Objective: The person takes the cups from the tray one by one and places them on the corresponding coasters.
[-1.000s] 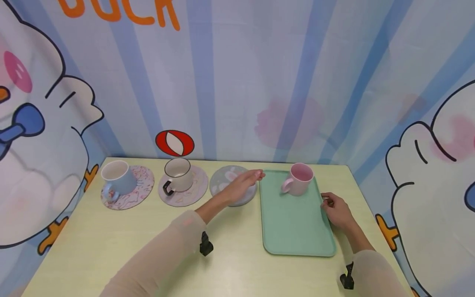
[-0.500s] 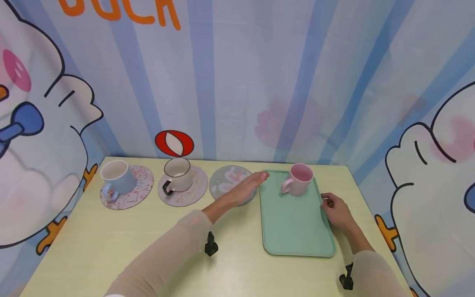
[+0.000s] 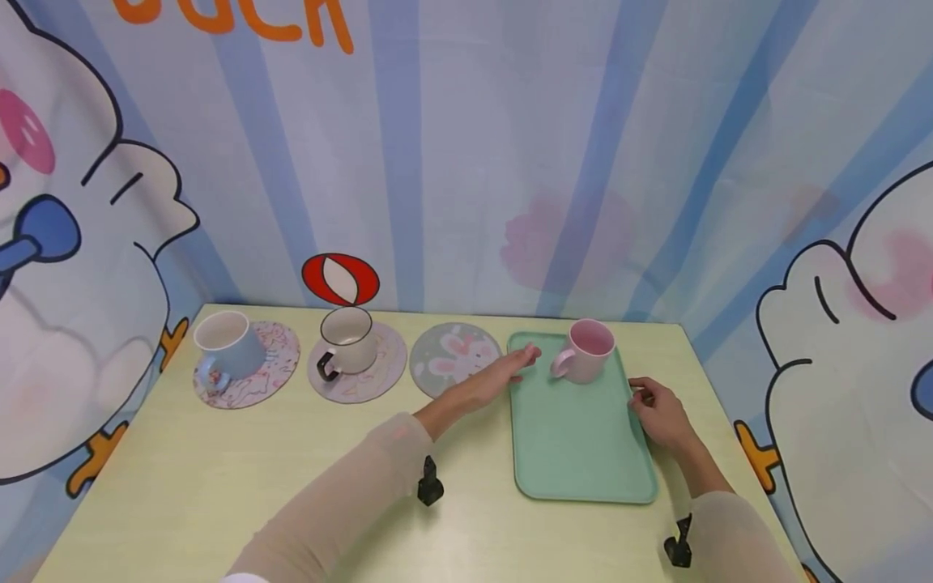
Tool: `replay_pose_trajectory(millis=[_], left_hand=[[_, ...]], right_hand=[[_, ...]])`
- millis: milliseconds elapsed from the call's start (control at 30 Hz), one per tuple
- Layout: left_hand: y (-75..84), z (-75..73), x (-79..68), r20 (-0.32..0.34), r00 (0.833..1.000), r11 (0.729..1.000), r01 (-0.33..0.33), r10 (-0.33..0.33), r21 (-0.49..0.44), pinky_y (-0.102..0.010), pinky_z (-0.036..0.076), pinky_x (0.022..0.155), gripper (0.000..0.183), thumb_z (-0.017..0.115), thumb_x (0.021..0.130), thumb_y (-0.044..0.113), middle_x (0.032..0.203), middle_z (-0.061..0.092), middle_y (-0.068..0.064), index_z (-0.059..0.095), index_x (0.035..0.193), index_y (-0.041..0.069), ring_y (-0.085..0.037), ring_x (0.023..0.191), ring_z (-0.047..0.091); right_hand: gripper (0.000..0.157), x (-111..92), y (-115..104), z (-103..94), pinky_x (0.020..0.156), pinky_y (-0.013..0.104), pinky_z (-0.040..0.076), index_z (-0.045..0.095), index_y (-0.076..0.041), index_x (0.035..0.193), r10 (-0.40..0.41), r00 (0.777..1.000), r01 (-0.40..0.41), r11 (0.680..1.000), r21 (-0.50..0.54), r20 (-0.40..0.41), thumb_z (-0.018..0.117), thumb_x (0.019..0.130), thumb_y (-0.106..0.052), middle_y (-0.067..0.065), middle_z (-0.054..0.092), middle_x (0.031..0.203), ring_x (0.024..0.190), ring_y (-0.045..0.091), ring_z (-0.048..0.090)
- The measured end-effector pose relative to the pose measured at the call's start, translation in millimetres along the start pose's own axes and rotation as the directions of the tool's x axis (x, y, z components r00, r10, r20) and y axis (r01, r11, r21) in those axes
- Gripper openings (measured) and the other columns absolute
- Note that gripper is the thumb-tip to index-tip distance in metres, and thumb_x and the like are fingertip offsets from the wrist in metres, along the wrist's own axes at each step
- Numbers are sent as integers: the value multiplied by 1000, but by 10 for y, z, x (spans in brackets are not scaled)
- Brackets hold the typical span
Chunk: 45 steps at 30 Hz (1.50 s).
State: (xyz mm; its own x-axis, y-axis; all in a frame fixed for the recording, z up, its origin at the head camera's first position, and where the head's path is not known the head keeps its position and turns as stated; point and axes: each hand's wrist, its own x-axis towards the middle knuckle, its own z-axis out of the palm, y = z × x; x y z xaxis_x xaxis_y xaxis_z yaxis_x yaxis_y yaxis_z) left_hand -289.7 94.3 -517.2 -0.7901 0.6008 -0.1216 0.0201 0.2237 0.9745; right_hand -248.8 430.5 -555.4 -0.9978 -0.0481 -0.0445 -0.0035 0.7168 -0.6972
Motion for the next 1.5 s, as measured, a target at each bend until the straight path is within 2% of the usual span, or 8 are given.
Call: replay_pose_trajectory(millis=[367,600,800,1067,1200,1333,1433,1500], left_hand=[[7,126,100,33,999,1000,-4,5,-27,-50,18,129,86,17,107,72,176,17,-7,17,171,13,-31,161,19],[46,201,237,67,989,991,-131,131,1,-50,13,129,73,12,114,55,170,34,-11,33,166,9,-25,159,24],[32,247,281,98,979,984,-177,177,-4,-48,11,130,72,9,114,53,170,33,-12,27,167,7,-26,158,30],[24,271,281,94,981,985,-165,168,-45,-57,21,126,72,10,115,52,170,33,-15,27,167,7,-32,157,30],[27,258,249,67,987,989,-144,146,-34,-58,32,121,75,10,114,56,164,43,-17,38,163,6,-33,154,37],[11,265,258,44,987,987,-155,158,-51,-56,42,112,74,13,116,48,144,56,-26,58,134,-8,-39,137,51],[-6,290,287,37,984,982,-168,172,-84,-54,45,100,63,19,116,37,121,54,-35,52,97,-13,-47,116,52],[-23,313,303,38,985,981,-162,167,-108,-50,45,91,56,25,115,34,109,50,-35,42,84,-9,-45,104,49]], right_hand=[[39,16,40,-1,70,29,48,52,9,144,-5,1000,5,1000,-1,-2,54,110,-9,21,61,111,91,23,55],[39,14,25,-17,70,28,48,52,9,144,-2,1000,2,1000,2,-5,54,110,-10,22,61,112,92,24,56],[40,17,14,-13,69,29,48,51,9,145,2,1000,-2,1000,21,9,54,110,-9,22,61,113,92,24,56],[40,9,25,-6,68,30,49,50,9,146,5,1000,-5,1000,30,18,53,111,-10,22,60,113,92,24,55],[40,14,27,-6,67,29,51,50,9,146,5,1000,-6,999,37,23,53,111,-10,21,60,113,90,21,56],[40,21,43,-10,67,29,52,50,9,146,3,1000,-4,999,38,26,53,111,-10,21,60,113,89,19,56],[40,17,54,-11,67,29,52,50,9,146,-2,1000,0,999,48,28,53,111,-9,22,59,113,89,20,56],[40,14,63,-9,66,29,51,50,9,146,-1,1000,-1,999,53,27,53,111,-10,21,60,112,88,20,56]])
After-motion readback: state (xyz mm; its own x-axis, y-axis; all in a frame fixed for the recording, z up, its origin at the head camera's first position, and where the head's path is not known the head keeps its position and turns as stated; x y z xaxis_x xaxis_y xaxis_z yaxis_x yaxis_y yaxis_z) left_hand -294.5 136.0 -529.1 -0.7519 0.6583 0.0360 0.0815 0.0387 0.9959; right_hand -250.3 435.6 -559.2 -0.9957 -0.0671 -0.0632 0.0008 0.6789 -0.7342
